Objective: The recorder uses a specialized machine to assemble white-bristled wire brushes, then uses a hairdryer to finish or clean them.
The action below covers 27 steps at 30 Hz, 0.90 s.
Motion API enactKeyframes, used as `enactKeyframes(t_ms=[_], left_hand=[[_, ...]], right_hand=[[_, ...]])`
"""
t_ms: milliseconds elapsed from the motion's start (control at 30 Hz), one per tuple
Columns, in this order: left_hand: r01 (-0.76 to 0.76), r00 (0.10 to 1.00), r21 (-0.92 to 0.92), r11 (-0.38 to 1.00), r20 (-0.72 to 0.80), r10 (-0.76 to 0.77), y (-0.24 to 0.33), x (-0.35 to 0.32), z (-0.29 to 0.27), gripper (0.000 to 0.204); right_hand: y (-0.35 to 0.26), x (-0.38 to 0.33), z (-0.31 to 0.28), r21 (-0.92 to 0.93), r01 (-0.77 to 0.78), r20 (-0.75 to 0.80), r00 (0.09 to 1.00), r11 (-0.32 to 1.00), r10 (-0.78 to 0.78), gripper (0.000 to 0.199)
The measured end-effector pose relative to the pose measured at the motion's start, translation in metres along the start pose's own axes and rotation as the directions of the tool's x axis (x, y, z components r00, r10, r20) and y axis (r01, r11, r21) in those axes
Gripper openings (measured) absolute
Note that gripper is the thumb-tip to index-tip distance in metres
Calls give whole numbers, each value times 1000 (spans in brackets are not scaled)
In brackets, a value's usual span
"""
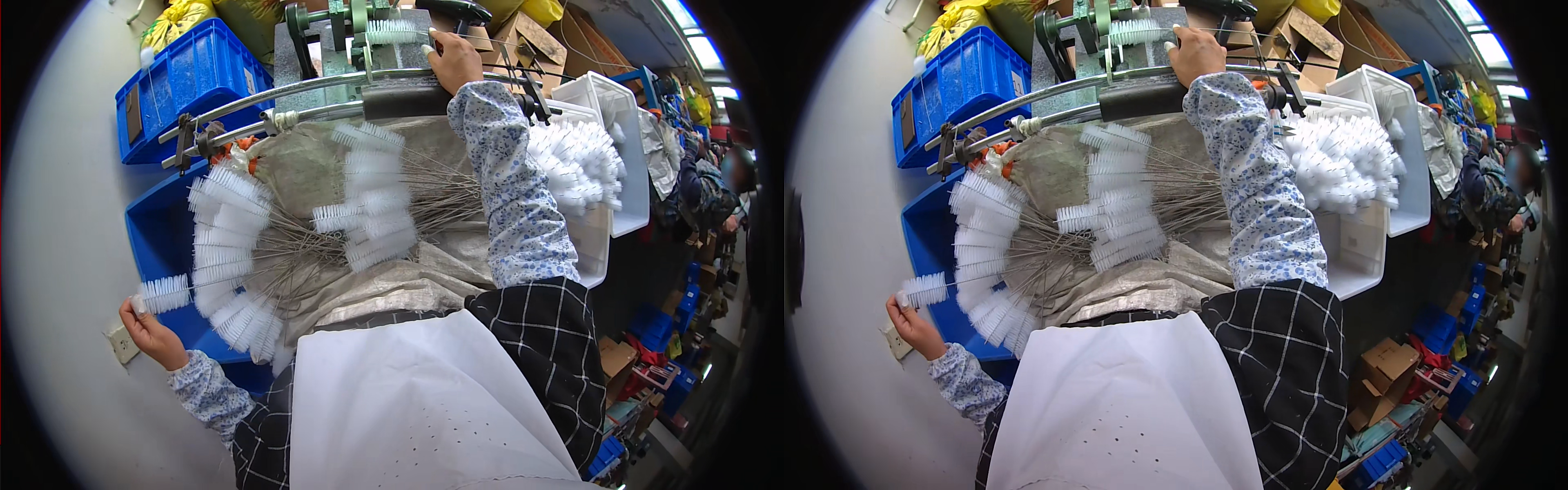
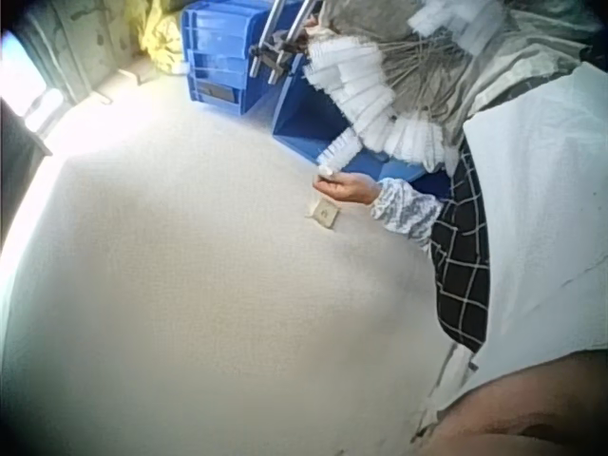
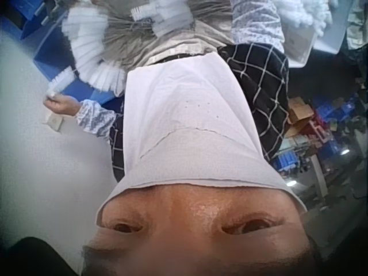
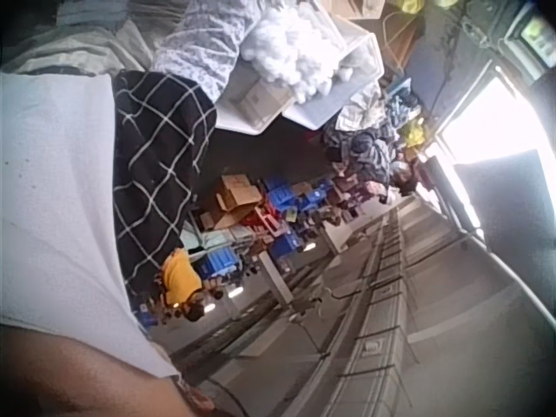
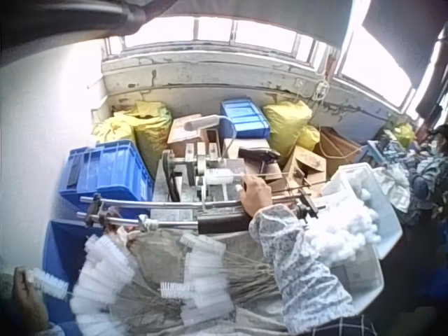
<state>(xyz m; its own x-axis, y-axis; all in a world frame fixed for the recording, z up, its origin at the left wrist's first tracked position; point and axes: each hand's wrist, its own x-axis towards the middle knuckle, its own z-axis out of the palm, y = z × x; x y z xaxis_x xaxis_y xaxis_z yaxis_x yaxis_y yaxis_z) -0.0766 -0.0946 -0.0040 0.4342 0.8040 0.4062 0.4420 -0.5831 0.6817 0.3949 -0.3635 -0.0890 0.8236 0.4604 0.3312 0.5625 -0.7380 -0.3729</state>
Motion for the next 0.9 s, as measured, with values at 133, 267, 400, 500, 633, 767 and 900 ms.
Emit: enactKeyframes(t_ms=[133, 267, 400, 500, 633, 767, 900], left_hand=[[84, 996, 93, 992, 2, -85, -5, -2, -2, 15], [37, 999, 143, 989, 13, -40, -2, -3, -5, 16], [-212, 977, 123, 970, 61, 206, 27, 8, 3, 14], [-405, 901, -38, 913, 155, 406, 65, 16, 16, 10], [-561, 749, -229, 796, 268, 605, 82, 17, 19, 8], [-383, 906, -89, 919, 156, 393, 41, 12, 8, 14], [-69, 998, 281, 957, 9, 69, 4, 3, -7, 16]], right_hand=[[-19, -2, 5, -10, 10, -7, 1000, 1000, -10, 32], [-49, -2, 10, -32, 7, 0, 1000, 999, -7, 31], [-83, 2, 19, -80, -45, 119, 991, 996, 55, 29], [-87, 1, 19, -115, -50, 137, 988, 992, 66, 28], [-68, 0, 11, -110, -53, 112, 992, 993, 65, 30], [-30, 0, -1, -186, -49, 114, 991, 981, 71, 34], [9, 4, -22, -203, -5, 115, 993, 979, 29, 34]])
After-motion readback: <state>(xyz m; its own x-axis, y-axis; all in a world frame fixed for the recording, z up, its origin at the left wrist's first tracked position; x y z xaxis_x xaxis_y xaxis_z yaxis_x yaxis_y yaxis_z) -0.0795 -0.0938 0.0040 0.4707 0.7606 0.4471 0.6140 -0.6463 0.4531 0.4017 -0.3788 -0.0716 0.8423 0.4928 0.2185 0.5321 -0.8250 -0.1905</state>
